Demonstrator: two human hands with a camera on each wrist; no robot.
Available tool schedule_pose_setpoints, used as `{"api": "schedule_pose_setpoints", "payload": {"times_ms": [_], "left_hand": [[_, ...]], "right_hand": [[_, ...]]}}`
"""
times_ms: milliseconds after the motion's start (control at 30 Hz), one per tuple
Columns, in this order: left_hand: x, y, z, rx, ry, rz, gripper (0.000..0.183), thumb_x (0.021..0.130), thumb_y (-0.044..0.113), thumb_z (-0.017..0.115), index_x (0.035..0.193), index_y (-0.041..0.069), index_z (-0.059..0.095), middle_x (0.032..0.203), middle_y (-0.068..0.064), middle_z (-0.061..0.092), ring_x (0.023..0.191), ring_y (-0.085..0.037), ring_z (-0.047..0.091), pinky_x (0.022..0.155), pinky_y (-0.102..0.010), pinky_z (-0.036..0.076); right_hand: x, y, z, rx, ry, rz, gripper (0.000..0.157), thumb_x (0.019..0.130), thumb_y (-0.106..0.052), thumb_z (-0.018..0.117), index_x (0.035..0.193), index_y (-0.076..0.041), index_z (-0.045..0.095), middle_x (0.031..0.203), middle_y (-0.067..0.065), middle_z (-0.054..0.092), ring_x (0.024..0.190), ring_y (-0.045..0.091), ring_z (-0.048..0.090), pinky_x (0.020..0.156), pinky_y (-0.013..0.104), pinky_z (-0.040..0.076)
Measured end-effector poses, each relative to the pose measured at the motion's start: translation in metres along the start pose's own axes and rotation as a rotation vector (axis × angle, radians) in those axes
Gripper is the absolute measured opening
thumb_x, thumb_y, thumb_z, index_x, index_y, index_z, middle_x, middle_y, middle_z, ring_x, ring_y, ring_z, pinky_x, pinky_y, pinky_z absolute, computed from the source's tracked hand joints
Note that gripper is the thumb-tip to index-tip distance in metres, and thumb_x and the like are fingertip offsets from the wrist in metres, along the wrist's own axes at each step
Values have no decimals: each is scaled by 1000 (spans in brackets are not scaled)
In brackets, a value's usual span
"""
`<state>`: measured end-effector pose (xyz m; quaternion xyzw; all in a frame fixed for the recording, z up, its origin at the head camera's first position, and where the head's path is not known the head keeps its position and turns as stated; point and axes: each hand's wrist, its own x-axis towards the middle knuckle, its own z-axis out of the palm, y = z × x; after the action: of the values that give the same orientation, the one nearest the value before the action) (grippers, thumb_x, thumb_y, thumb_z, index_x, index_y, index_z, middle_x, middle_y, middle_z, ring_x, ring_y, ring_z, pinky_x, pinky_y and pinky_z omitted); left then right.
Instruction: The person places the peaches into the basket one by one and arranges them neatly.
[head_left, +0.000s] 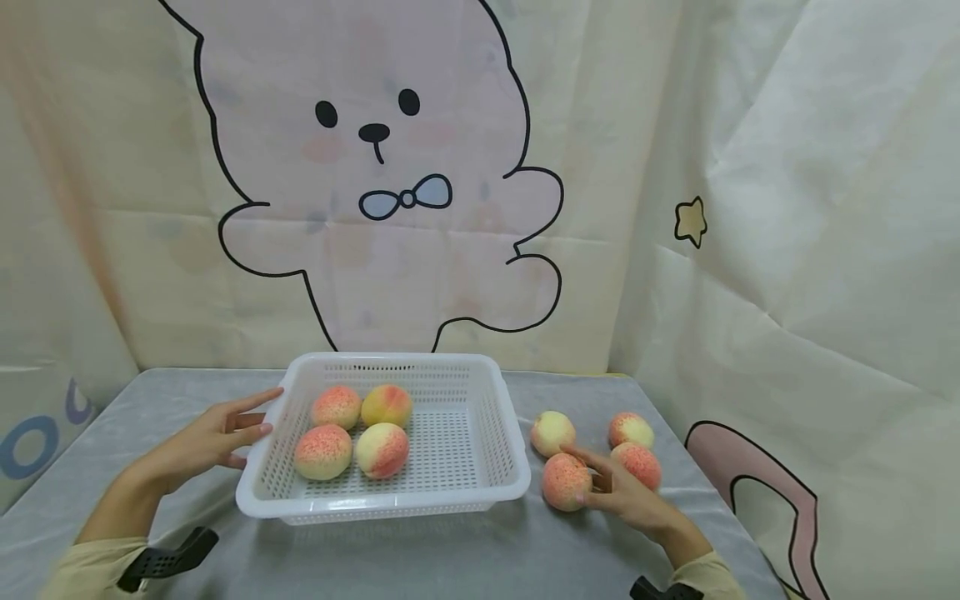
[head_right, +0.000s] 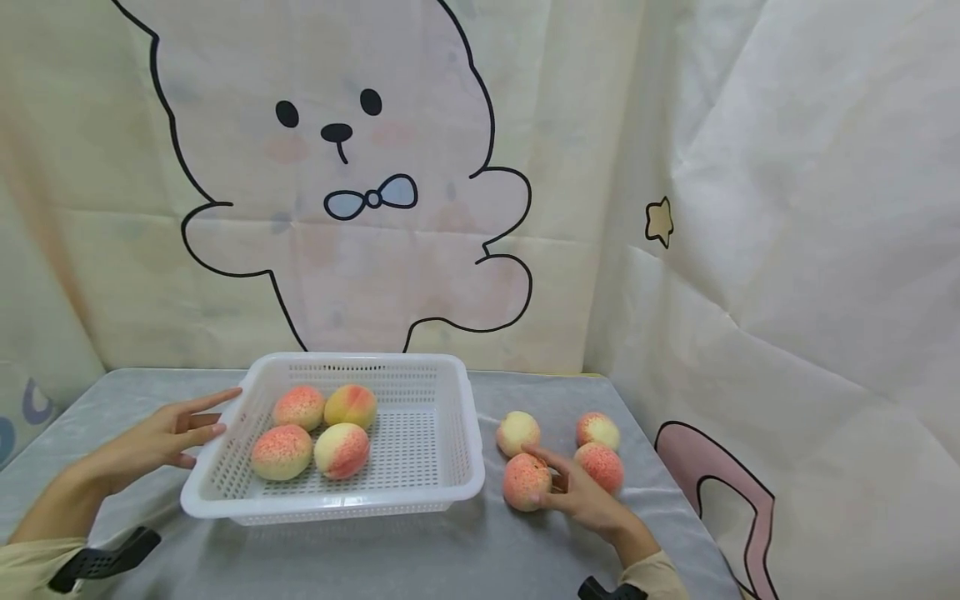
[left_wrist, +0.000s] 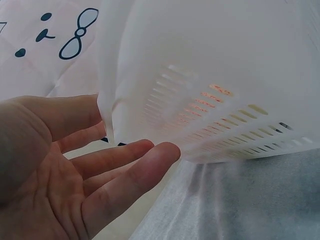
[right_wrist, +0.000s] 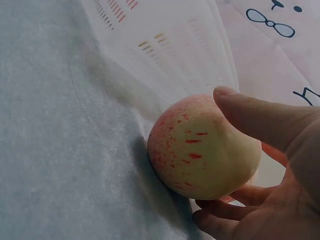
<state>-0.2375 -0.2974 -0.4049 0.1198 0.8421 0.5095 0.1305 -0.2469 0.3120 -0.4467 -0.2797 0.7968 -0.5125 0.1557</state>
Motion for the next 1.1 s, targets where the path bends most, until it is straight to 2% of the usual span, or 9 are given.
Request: {"api": "schedule_pose_setpoints", "payload": {"times_ms": [300,400,667,800,933,1067,1100], "left_hand": [[1,1,0,-26,0,2,76,104,27,57,163,6,12,157,-38,28,129,-47,56,80,-50,62],[1,1,0,-43,-6,5,76,104,26,57,163,6,11,158,-38,27,129,-45,57,80,-50,62],[1,0,0,-63,-8,-7,77,104,27,57,163,7,10,158,-36,27,127,-39,60,80,-50,62],[2,1,-1,-69,-9,-11,77,104,27,57,163,7,10,158,-36,28,125,-36,62,80,-50,62],[2,0,-1,-71,-8,-18,77,104,27,57,163,8,10,158,-35,28,123,-35,63,79,-50,62],[1,-1,0,-71,-7,-28,77,104,28,56,163,10,10,159,-34,28,127,-39,61,79,-50,62],[1,-1,0,-70,-6,-30,77,104,28,56,163,10,10,159,-34,27,128,-40,60,79,-50,62]], "right_hand": [[3,7,-1,-24,62,36,64,97,-10,66,153,2,38,159,32,31,126,-15,45,99,9,39],[3,6,0,-26,71,36,63,97,-10,66,152,3,39,159,32,33,125,-13,48,98,11,41],[4,-12,-4,-1,122,79,63,98,-12,65,153,3,37,160,31,31,121,-1,54,94,18,48],[5,-23,-9,26,147,64,64,98,-11,64,154,1,35,160,32,28,122,2,55,93,22,52],[6,-35,-14,17,182,37,63,98,-9,64,155,-6,38,160,22,35,123,-3,56,93,22,52],[10,-48,-19,16,180,-25,61,98,-6,62,155,-8,39,153,-5,47,125,-5,55,95,22,52],[11,-53,-20,18,178,-35,61,99,-6,62,155,-8,38,152,-6,47,125,-4,54,95,23,52]]}}
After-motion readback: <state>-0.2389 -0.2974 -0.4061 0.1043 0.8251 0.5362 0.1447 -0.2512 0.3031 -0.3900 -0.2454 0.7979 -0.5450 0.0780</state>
